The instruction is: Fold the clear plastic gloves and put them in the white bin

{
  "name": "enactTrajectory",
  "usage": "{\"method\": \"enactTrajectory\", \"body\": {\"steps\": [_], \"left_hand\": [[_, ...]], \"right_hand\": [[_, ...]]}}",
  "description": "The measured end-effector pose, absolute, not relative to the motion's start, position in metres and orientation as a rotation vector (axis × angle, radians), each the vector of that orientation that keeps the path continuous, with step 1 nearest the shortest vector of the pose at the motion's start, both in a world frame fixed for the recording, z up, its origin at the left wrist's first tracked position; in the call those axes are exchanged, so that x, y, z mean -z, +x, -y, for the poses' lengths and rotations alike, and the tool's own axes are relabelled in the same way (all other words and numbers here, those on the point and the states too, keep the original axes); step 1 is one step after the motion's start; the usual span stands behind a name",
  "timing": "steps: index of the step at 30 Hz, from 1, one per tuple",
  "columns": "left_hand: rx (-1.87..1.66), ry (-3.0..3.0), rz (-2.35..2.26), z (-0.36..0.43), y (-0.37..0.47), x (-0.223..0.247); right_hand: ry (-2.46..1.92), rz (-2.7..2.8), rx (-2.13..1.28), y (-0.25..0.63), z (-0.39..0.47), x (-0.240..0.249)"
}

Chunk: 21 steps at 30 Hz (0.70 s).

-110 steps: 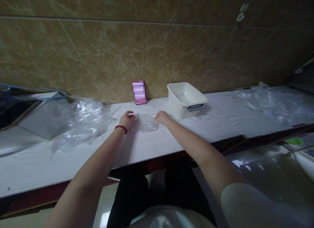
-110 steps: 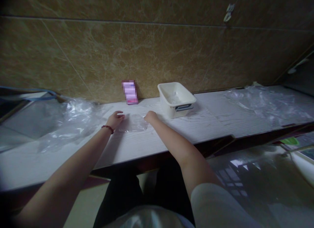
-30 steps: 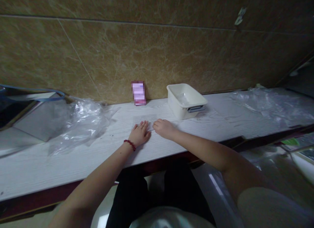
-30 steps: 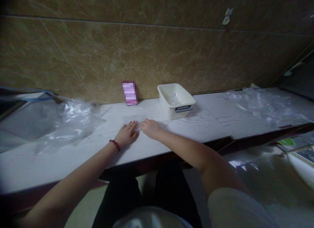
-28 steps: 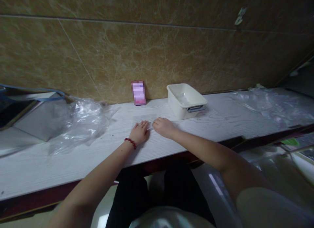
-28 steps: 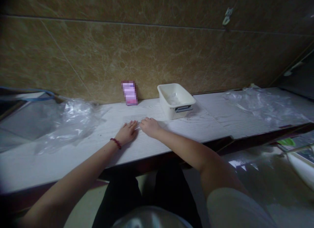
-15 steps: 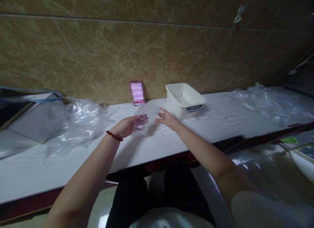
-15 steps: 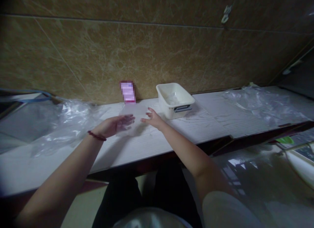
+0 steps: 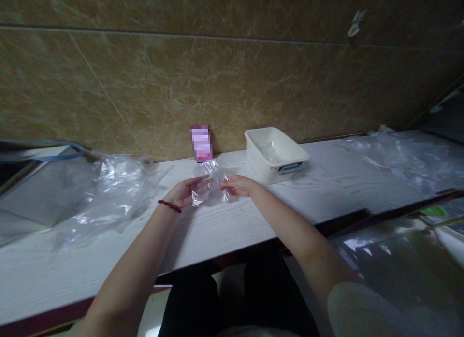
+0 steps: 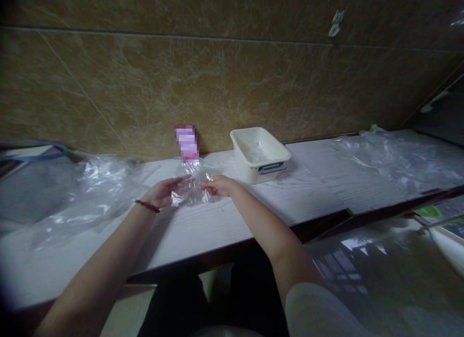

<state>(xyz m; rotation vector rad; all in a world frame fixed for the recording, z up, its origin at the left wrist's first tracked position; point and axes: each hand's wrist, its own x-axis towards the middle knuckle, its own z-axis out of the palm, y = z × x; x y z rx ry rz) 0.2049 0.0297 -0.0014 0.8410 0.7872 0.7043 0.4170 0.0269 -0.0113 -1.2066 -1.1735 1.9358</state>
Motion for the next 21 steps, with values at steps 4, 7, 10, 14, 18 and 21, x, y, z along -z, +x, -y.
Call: {"method": "enactTrajectory", "body": {"steps": [4,7,10,14,18,21], "left_hand": [[-0.741,0.718,-0.778,-0.035,0.204,0.016],[-0.741,0.699,-0.808,-0.036,0.204,0.022],[-0.755,0.710,-0.778,-0.037,0.203,0.024],[-0.851,0.753,-0.760,-0.037,0.201,0.022],[-0.895,0.751,-0.782,-0.039,0.199,0.020],[-0.916,0.697,-0.778,-0.041,0.197,0.021]], "right_hand": [[-1.187,1.142,-1.910,0.414,-0.030,0.016],[-1.161,1.115,-1.870,0.415,-0.028,0.017],[-1.149,1.097,-1.855,0.415,-0.026,0.017],[-1.122,1.080,-1.833,0.414,-0.029,0.018],[-1.129,1.053,-1.767,0.413,-0.032,0.020],[-1.150,1.051,-1.692,0.411,-0.034,0.024]]}}
